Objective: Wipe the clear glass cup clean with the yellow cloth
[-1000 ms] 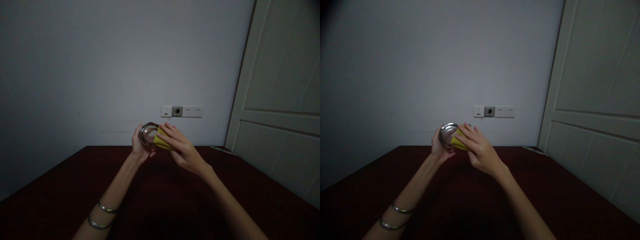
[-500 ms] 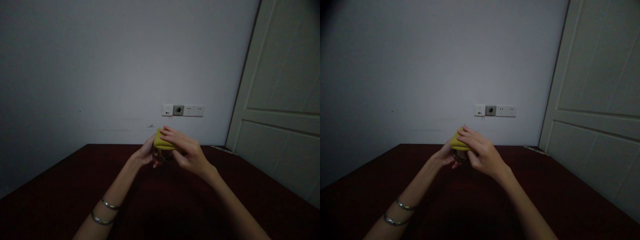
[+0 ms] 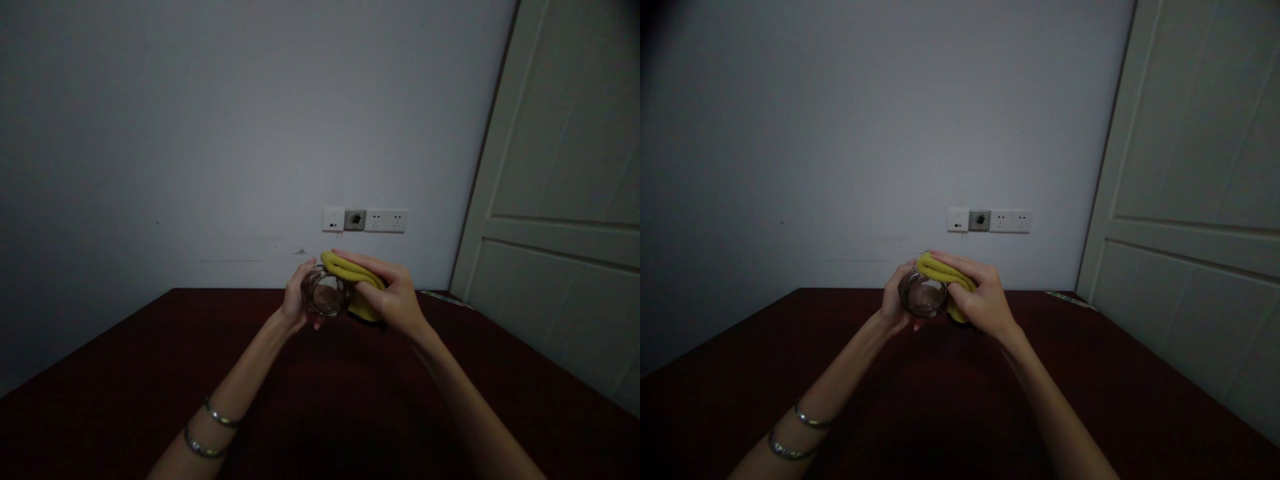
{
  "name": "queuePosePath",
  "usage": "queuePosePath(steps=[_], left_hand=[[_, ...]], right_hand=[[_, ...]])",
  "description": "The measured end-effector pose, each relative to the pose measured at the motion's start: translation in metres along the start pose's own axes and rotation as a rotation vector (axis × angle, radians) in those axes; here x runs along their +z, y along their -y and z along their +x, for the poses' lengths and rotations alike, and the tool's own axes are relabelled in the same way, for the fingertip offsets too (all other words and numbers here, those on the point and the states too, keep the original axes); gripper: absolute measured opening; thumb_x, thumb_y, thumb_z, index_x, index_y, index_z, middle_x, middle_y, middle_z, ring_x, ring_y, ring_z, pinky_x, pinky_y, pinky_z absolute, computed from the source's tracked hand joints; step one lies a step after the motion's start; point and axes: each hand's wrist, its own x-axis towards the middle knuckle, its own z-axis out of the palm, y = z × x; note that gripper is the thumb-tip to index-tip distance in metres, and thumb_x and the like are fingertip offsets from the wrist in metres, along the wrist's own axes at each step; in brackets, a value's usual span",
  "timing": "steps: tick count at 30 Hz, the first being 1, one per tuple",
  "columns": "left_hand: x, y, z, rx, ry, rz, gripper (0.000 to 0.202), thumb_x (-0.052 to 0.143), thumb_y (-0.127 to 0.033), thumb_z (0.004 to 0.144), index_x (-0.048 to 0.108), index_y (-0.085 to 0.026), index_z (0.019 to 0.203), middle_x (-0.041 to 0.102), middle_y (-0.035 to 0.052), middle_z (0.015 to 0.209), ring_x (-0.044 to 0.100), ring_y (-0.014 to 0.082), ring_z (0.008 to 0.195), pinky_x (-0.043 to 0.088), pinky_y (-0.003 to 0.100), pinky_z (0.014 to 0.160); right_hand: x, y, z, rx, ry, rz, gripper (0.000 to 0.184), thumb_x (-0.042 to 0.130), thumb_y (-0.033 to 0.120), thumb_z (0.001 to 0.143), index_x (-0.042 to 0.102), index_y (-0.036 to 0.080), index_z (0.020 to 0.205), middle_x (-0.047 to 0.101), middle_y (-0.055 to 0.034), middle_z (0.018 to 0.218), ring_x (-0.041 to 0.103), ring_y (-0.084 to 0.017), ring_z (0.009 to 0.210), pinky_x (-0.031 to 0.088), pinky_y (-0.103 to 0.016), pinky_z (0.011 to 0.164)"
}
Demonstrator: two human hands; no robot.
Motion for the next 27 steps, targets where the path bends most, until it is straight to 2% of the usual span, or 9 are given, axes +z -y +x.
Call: queuePosePath(steps=[3, 6, 11, 14, 18, 22, 27], left_hand=[[0.003, -0.002, -0.001, -0.035, -0.007, -0.031, 0.061, 0.024, -0.057, 0.086, 0.063, -0.01, 0.082, 0.061, 0.0101, 0.055, 0.049, 0.0167, 0.032, 0.032, 0.023, 0.024], [0.004, -0.005, -0.002, -0.052, 0.023, -0.083, 0.062, 0.019, -0.057, 0.087, 0.061, -0.011, 0.092, 0.064, 0.0114, 0.06, 0.05, 0.0174, 0.034, 0.032, 0.023, 0.024], [-0.001, -0.002, 0.001, -0.08, 0.039, -0.112, 0.06, 0.02, -0.059, 0.087, 0.056, -0.013, 0.1, 0.067, 0.0128, 0.066, 0.048, 0.0171, 0.032, 0.033, 0.025, 0.024], [-0.004, 0.001, 0.004, -0.105, 0.022, -0.116, 0.061, 0.02, -0.06, 0.086, 0.056, -0.013, 0.102, 0.065, 0.0111, 0.062, 0.046, 0.0164, 0.031, 0.033, 0.025, 0.025], [-0.002, 0.003, 0.006, -0.106, -0.035, -0.126, 0.062, 0.019, -0.058, 0.087, 0.059, -0.011, 0.093, 0.059, 0.0078, 0.053, 0.042, 0.0146, 0.028, 0.03, 0.025, 0.024], [-0.001, 0.006, 0.005, -0.065, -0.075, -0.108, 0.06, 0.021, -0.058, 0.086, 0.06, -0.012, 0.083, 0.06, 0.0069, 0.054, 0.042, 0.0136, 0.028, 0.032, 0.025, 0.024], [-0.003, 0.011, 0.007, 0.035, -0.088, -0.073, 0.06, 0.024, -0.058, 0.086, 0.059, -0.012, 0.07, 0.055, 0.0048, 0.049, 0.043, 0.0131, 0.029, 0.033, 0.024, 0.025]], right_hand=[[0.001, 0.0, 0.001, 0.095, -0.01, 0.037, 0.05, 0.049, 0.007, 0.065, 0.07, 0.024, 0.107, 0.068, -0.0012, 0.116, 0.062, -0.02, 0.111, 0.045, -0.04, 0.103], [0.002, 0.001, 0.002, 0.158, -0.03, 0.088, 0.05, 0.05, 0.01, 0.064, 0.07, 0.023, 0.107, 0.069, -0.0017, 0.115, 0.063, -0.021, 0.111, 0.045, -0.04, 0.102], [0.002, 0.002, 0.004, 0.222, -0.067, 0.087, 0.047, 0.051, 0.012, 0.061, 0.072, 0.021, 0.102, 0.072, -0.003, 0.108, 0.066, -0.023, 0.104, 0.049, -0.04, 0.096], [0.001, 0.002, 0.005, 0.271, -0.068, 0.062, 0.047, 0.052, 0.013, 0.06, 0.073, 0.02, 0.102, 0.073, -0.0035, 0.106, 0.067, -0.024, 0.1, 0.051, -0.04, 0.092], [0.0, -0.001, 0.006, 0.364, -0.065, 0.045, 0.049, 0.052, 0.015, 0.059, 0.072, 0.019, 0.103, 0.073, -0.0042, 0.103, 0.067, -0.024, 0.093, 0.054, -0.039, 0.082], [-0.002, -0.003, 0.005, 0.408, -0.055, 0.039, 0.05, 0.051, 0.016, 0.06, 0.072, 0.019, 0.104, 0.073, -0.0034, 0.099, 0.067, -0.022, 0.084, 0.054, -0.035, 0.071], [-0.006, -0.001, 0.007, 0.477, -0.047, 0.016, 0.048, 0.052, 0.018, 0.058, 0.073, 0.018, 0.102, 0.073, -0.0029, 0.085, 0.061, -0.018, 0.064, 0.047, -0.028, 0.053]])
